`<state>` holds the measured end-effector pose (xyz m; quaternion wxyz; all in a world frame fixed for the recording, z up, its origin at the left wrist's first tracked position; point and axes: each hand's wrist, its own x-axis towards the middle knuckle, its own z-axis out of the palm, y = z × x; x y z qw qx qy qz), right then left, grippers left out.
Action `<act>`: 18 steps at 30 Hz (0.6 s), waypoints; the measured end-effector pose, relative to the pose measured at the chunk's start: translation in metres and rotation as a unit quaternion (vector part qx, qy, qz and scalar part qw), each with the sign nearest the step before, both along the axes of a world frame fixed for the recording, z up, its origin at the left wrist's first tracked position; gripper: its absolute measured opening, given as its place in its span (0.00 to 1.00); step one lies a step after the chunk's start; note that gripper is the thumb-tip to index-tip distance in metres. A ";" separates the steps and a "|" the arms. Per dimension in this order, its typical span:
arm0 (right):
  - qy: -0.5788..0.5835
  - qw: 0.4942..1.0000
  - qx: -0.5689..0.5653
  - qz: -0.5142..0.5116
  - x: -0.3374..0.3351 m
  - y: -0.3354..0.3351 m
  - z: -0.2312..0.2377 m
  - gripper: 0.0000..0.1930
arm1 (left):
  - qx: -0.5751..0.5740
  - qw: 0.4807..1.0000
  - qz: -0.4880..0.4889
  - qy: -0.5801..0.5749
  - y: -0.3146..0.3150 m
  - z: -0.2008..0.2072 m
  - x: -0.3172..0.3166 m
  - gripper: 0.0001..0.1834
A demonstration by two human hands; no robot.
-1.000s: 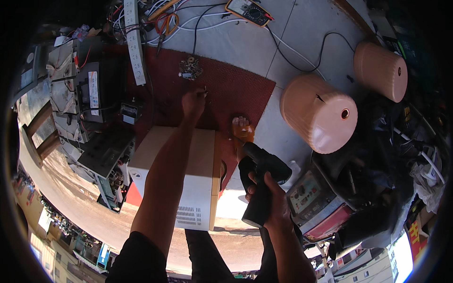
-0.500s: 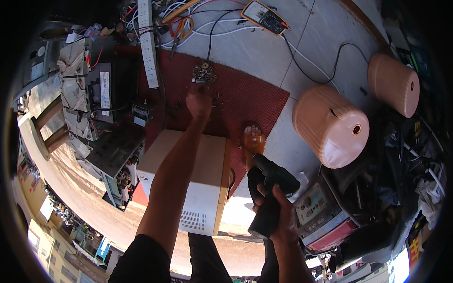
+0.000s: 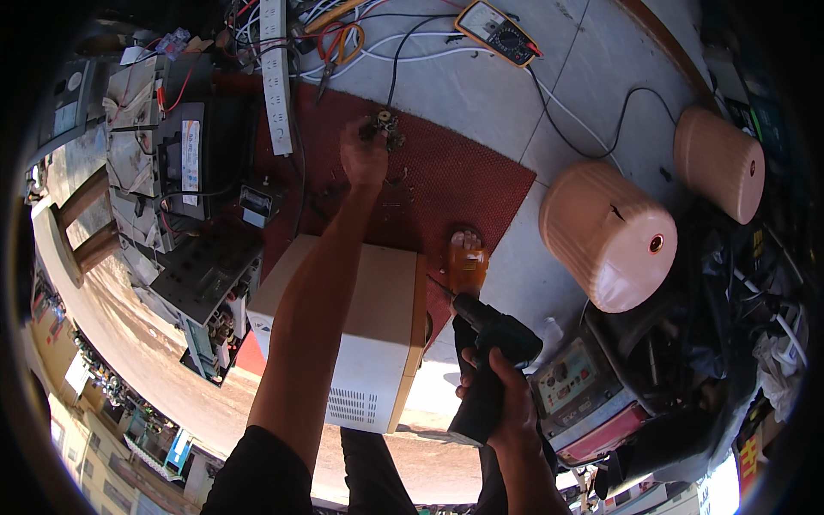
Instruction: The person uses a cordless drill to remove screws from the casing of a white electronic device. They repeatedly pick up screws, position the drill, and unscrew fasteners from multiple sides of the unit.
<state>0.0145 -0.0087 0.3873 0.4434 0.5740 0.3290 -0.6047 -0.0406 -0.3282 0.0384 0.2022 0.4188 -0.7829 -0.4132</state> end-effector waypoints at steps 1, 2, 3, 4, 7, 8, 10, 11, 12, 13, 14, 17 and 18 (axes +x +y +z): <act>0.011 1.000 -0.001 -0.003 -0.001 -0.001 0.000 0.24 | 0.007 1.000 0.002 -0.027 -0.001 -0.001 0.000 0.21; 0.001 1.000 0.002 -0.009 -0.002 -0.002 0.000 0.24 | -0.009 1.000 -0.013 -0.017 -0.003 0.000 -0.001 0.21; -0.001 1.000 -0.002 -0.016 -0.002 -0.003 0.001 0.24 | -0.010 0.999 -0.028 -0.017 -0.006 0.001 -0.001 0.21; -0.001 1.000 -0.010 -0.021 -0.003 -0.004 0.001 0.25 | 0.001 0.999 -0.040 -0.029 -0.009 0.002 0.000 0.21; -0.036 0.999 -0.024 -0.031 -0.004 -0.005 0.001 0.25 | 0.001 0.997 -0.068 -0.035 -0.017 0.009 0.000 0.18; -0.038 0.999 -0.024 -0.030 -0.003 -0.005 0.001 0.25 | 0.001 0.996 -0.076 -0.038 -0.020 0.012 -0.001 0.18; -0.040 0.999 -0.023 -0.029 -0.003 -0.006 0.000 0.25 | 0.011 0.995 -0.091 -0.050 -0.026 0.017 -0.005 0.17; -0.040 0.999 -0.019 -0.027 -0.003 -0.007 0.000 0.25 | 0.016 0.993 -0.102 -0.056 -0.029 0.020 -0.008 0.17; -0.041 0.999 -0.015 -0.025 -0.002 -0.008 0.000 0.25 | 0.028 0.991 -0.112 -0.070 -0.032 0.023 -0.011 0.17; -0.042 0.999 -0.010 -0.023 -0.002 -0.009 0.000 0.25 | 0.061 0.986 -0.121 -0.099 -0.035 0.027 -0.016 0.17; -0.032 1.000 0.001 -0.001 -0.001 -0.011 0.001 0.24 | 0.051 0.984 -0.130 -0.115 -0.038 0.030 -0.020 0.17; -0.011 0.999 0.021 0.041 0.002 -0.018 0.001 0.24 | 0.068 0.964 -0.153 -0.204 -0.047 0.038 -0.034 0.18; -0.009 0.999 0.020 0.041 0.002 -0.020 0.001 0.24 | 0.067 0.957 -0.159 -0.231 -0.049 0.040 -0.038 0.18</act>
